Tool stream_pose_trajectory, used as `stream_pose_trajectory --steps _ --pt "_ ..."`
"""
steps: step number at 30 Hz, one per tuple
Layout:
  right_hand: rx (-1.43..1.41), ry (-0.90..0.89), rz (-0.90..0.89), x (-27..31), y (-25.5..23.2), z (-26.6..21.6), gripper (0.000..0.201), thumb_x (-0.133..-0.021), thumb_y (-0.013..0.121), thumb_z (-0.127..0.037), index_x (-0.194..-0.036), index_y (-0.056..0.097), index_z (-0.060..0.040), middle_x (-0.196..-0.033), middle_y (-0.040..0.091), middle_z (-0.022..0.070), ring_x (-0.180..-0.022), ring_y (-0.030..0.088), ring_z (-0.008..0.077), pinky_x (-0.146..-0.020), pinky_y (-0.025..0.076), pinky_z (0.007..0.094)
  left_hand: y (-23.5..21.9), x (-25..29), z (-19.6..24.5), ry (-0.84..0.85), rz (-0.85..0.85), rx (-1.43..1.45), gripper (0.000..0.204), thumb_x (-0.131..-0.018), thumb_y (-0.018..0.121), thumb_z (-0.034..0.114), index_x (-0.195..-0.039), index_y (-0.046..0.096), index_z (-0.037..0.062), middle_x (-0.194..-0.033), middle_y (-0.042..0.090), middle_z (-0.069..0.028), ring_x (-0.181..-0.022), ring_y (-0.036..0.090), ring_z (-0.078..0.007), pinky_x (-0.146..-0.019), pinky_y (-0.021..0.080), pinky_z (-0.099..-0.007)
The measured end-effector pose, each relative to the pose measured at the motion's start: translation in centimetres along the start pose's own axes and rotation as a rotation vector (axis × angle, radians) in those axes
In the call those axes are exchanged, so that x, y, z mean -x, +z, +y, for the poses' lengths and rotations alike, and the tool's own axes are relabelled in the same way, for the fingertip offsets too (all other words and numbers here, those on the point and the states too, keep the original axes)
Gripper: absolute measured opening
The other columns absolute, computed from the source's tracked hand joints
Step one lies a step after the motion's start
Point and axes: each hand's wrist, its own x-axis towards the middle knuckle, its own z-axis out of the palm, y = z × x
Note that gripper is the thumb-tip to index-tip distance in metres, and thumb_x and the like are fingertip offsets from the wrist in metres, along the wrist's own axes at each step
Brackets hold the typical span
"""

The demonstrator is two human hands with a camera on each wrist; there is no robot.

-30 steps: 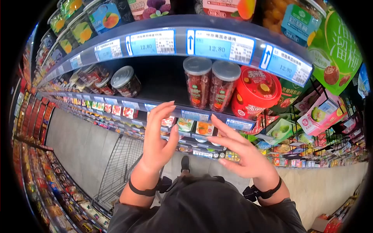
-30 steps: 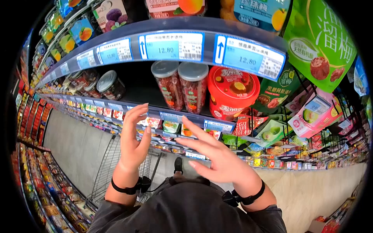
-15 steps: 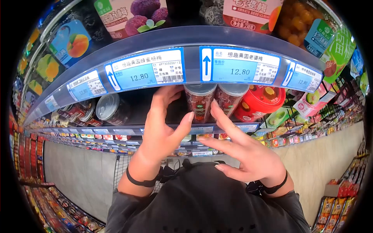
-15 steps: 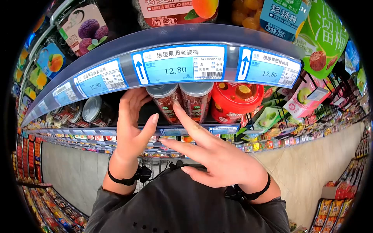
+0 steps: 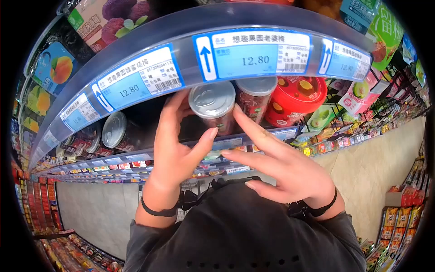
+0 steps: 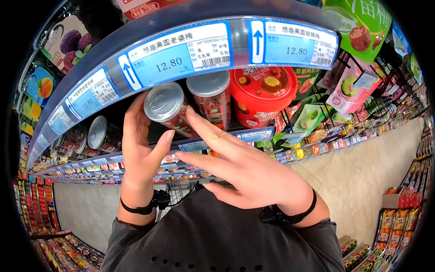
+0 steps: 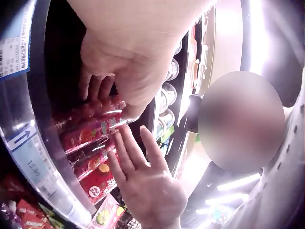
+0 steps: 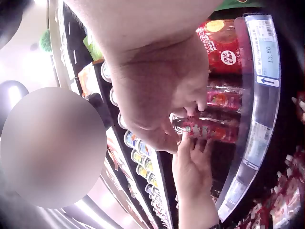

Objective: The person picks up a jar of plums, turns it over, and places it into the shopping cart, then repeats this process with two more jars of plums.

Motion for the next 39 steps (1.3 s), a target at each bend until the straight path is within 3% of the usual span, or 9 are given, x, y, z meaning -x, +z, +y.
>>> stream_pose_trajectory --steps 2,6,11,14,17,22,27,32,39 --pt "-0.021 -0.033 -0.013 0.5 0.0 0.6 0.066 -0.084 0.070 -0.002 -0.147 0.054 -0.0054 -0.169 0.017 0.0299 -0.156 0.021 0.0455 -0.122 0.031 0.0497 -0.2 0.5 0.5 0.008 -0.022 -0.072 0.079 -0.081 0.081 0.001 -0.149 0.042 -0.0047 -0.143 0.050 -0.0206 -0.127 0.058 -0.0286 -0.107 0.048 -0.0391" --pt "-0.109 -0.107 -0.031 1.8 0.4 1.4 0.061 -0.085 0.068 -0.002 -0.145 0.056 -0.0044 -0.168 0.024 0.0264 -0.156 0.024 0.0434 -0.122 0.032 0.0517 -0.2 1.4 2.5 0.059 0.003 -0.230 0.072 -0.071 0.086 0.005 -0.136 0.056 -0.0013 -0.130 0.058 -0.0183 -0.121 0.060 -0.0337 -0.100 0.049 -0.0397" --pt "-0.204 -0.176 -0.085 3.6 0.3 1.7 0.059 -0.087 0.065 -0.001 -0.145 0.055 -0.0034 -0.168 0.026 0.0245 -0.154 0.030 0.0418 -0.122 0.033 0.0510 0.8 3.5 4.3 0.084 0.039 -0.266 0.067 -0.068 0.084 0.003 -0.130 0.059 0.0007 -0.129 0.059 -0.0189 -0.117 0.061 -0.0329 -0.099 0.048 -0.0394" --pt "-0.198 -0.163 -0.063 4.8 -0.1 1.8 0.063 -0.087 0.065 0.000 -0.148 0.052 -0.0036 -0.165 0.036 0.0202 -0.152 0.034 0.0396 -0.122 0.034 0.0507 1.7 5.2 5.6 0.204 0.090 -0.407 0.069 -0.065 0.086 0.003 -0.129 0.059 -0.0002 -0.125 0.063 -0.0202 -0.115 0.061 -0.0343 -0.099 0.049 -0.0431" --pt "-0.199 -0.144 -0.050 6.2 -0.7 2.2 0.068 -0.086 0.065 0.002 -0.152 0.048 -0.0032 -0.160 0.045 0.0163 -0.151 0.037 0.0380 -0.122 0.035 0.0496 3.0 6.9 8.2 0.214 0.140 -0.478 0.070 -0.064 0.088 0.004 -0.127 0.059 -0.0009 -0.126 0.063 -0.0201 -0.114 0.062 -0.0342 -0.099 0.049 -0.0431" --pt "-0.352 -0.141 -0.057 8.5 -0.1 3.4 0.070 -0.086 0.067 0.000 -0.154 0.046 -0.0032 -0.161 0.043 0.0171 -0.150 0.039 0.0356 -0.122 0.035 0.0475 5.0 10.2 10.9 -0.002 0.163 -0.394 0.069 -0.062 0.091 0.007 -0.123 0.059 -0.0025 -0.119 0.064 -0.0168 -0.114 0.060 -0.0323 -0.098 0.048 -0.0407" --pt "-0.511 -0.161 -0.129 10.0 2.4 3.8 0.074 -0.090 0.069 -0.008 -0.158 0.039 -0.0062 -0.164 0.039 0.0170 -0.150 0.039 0.0346 -0.122 0.037 0.0439 7.3 13.5 12.6 -0.210 0.028 -0.459 0.066 -0.065 0.093 0.010 -0.122 0.061 0.0011 -0.116 0.067 -0.0168 -0.111 0.064 -0.0350 -0.098 0.050 -0.0440" --pt "-0.544 -0.202 -0.246 10.1 4.8 2.6 0.083 -0.093 0.070 -0.016 -0.164 0.027 -0.0072 -0.165 0.034 0.0202 -0.151 0.037 0.0346 -0.122 0.036 0.0435 6.9 16.0 14.1 -0.286 0.011 -0.539 0.066 -0.064 0.095 0.013 -0.121 0.062 0.0017 -0.115 0.067 -0.0174 -0.109 0.065 -0.0355 -0.096 0.051 -0.0450" --pt "-0.550 -0.136 -0.360 10.3 10.2 2.0 0.085 -0.089 0.074 -0.013 -0.163 0.031 -0.0077 -0.160 0.043 0.0205 -0.147 0.044 0.0349 -0.120 0.037 0.0434 4.9 20.9 16.7 -0.343 0.133 -0.543 0.066 -0.063 0.096 0.013 -0.119 0.062 0.0022 -0.115 0.066 -0.0167 -0.107 0.065 -0.0345 -0.092 0.053 -0.0419"
